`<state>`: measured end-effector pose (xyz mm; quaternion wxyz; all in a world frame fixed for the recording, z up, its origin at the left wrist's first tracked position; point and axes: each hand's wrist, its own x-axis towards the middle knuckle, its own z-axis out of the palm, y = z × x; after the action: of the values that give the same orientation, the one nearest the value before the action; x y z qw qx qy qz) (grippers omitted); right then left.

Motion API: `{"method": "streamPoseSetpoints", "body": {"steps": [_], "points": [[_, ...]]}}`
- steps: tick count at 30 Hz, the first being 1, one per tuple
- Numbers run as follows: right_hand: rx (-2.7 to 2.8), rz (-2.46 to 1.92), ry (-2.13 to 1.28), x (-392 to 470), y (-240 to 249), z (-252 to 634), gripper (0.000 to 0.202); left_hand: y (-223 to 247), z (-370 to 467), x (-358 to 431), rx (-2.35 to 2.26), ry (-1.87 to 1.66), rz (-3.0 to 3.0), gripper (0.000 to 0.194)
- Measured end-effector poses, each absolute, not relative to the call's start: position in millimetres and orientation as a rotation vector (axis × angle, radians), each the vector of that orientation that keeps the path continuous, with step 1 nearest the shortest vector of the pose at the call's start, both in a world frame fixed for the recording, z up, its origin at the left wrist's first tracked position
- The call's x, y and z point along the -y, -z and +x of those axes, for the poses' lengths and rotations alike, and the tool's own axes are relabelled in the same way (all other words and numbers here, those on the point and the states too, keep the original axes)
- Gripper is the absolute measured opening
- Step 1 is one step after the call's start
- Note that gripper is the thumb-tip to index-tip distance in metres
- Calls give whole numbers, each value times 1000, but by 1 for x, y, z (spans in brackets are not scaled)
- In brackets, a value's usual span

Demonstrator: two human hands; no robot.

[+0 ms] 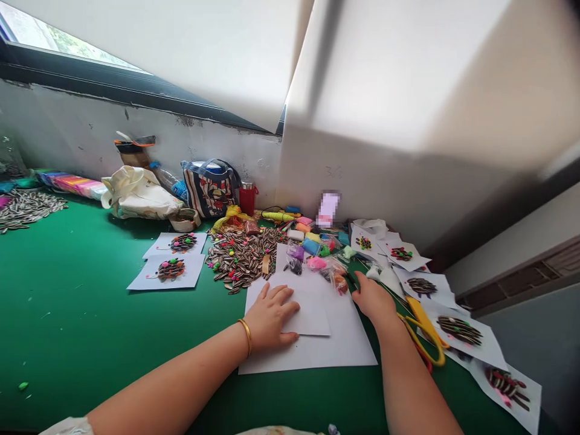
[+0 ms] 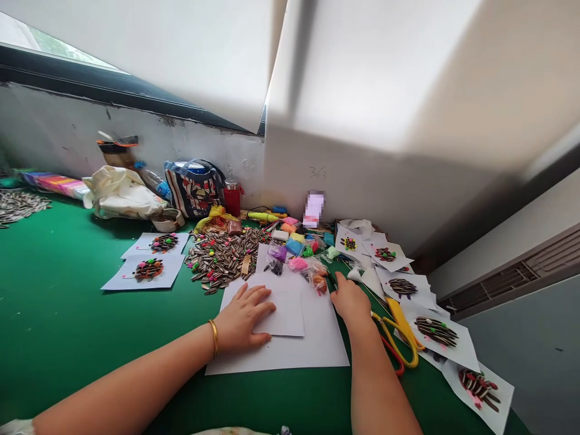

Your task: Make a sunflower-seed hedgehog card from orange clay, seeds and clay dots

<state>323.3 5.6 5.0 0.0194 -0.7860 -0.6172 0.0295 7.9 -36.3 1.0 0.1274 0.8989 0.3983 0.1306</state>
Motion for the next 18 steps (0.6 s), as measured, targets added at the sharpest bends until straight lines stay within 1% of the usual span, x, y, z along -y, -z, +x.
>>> {"method": "streamPoseSetpoints", "body": {"steps": [3, 5, 7, 10, 12, 14, 17, 18], "points": [[1773, -2379, -73, -3, -16, 322, 60, 2, 8, 36, -1178, -369, 2614, 64], [1633, -2235, -136, 0, -21, 320, 52, 4, 8, 35, -1186, -356, 2612, 66], [1474, -1965, -331, 3, -22, 312, 44, 6, 8, 34, -1191, -355, 2613, 67], [1251, -1435, -765, 7, -22, 285, 41, 9, 8, 33, -1197, -365, 2618, 67], [1196, -1216, -950, 10, -22, 259, 36, 10, 9, 33, -1206, -370, 2617, 70], [1238, -1093, -1020, 15, -21, 233, 27, 12, 9, 33, -1216, -369, 2613, 76], [1334, -1037, -1052, 22, -16, 206, 14, 12, 10, 32, -1210, -365, 2595, 90], [1360, -1041, -1076, 24, -13, 201, 16, 12, 10, 31, -1207, -368, 2583, 96]]}}
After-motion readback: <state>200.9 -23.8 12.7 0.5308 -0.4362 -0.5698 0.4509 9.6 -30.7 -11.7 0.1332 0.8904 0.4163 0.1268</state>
